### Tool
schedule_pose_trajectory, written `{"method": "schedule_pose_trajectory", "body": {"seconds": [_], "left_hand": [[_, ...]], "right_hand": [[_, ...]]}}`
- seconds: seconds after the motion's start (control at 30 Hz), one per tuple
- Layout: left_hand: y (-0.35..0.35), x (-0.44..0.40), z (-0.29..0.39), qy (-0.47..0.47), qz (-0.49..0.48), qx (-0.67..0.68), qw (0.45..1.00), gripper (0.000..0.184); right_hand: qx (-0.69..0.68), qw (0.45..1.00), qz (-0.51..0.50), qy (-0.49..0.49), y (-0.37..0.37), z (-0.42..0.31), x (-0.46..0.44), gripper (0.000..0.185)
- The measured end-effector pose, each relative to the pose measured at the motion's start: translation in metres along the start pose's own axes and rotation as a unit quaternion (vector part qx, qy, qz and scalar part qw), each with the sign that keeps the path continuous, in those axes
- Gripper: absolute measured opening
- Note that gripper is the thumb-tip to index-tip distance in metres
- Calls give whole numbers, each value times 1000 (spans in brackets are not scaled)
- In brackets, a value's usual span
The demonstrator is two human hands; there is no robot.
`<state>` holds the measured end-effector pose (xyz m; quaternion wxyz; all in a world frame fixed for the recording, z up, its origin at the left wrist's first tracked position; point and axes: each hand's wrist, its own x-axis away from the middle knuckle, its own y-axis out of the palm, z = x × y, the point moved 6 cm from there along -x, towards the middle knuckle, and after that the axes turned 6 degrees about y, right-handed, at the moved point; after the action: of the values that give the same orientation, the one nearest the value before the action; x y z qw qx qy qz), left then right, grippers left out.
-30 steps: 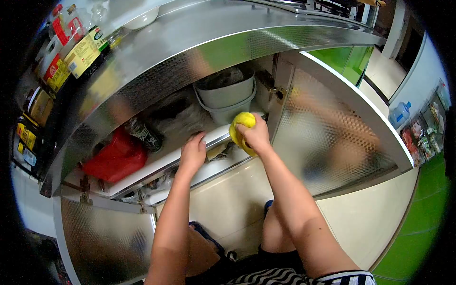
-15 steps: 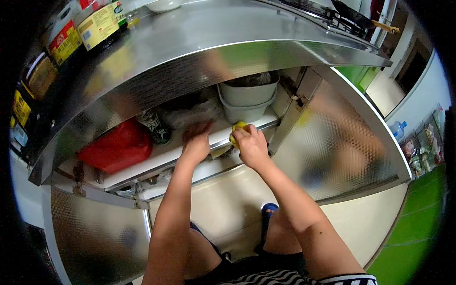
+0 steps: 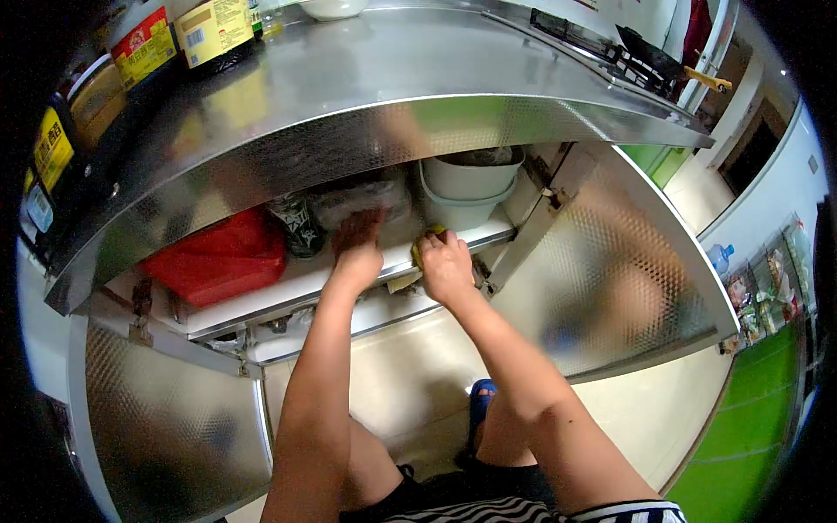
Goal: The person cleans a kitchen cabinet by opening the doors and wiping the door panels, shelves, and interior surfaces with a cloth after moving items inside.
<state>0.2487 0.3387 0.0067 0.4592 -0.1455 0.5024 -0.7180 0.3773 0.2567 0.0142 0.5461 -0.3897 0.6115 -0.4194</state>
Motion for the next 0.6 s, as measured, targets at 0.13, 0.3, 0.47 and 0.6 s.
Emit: {"method": "schedule_pose_trajectory", "body": {"seconds": [0.13,0.3,0.47,0.6], "left_hand": [[2,-2,-8,62,49,-27,996,59],[-9,5,2,27,45,4,999,60],[-19,8,11,29,30,49,998,60],[-13,10,7,15,2,51,999,60]], "right_hand": [[5,998,36,-54,8,-26,9,23],[-4,998,-59,24,20,-19,-16,22],[-20,997,-45,-62,23,-45,-5,33],[-119,987,48,-93,1,-33,19,38]]}}
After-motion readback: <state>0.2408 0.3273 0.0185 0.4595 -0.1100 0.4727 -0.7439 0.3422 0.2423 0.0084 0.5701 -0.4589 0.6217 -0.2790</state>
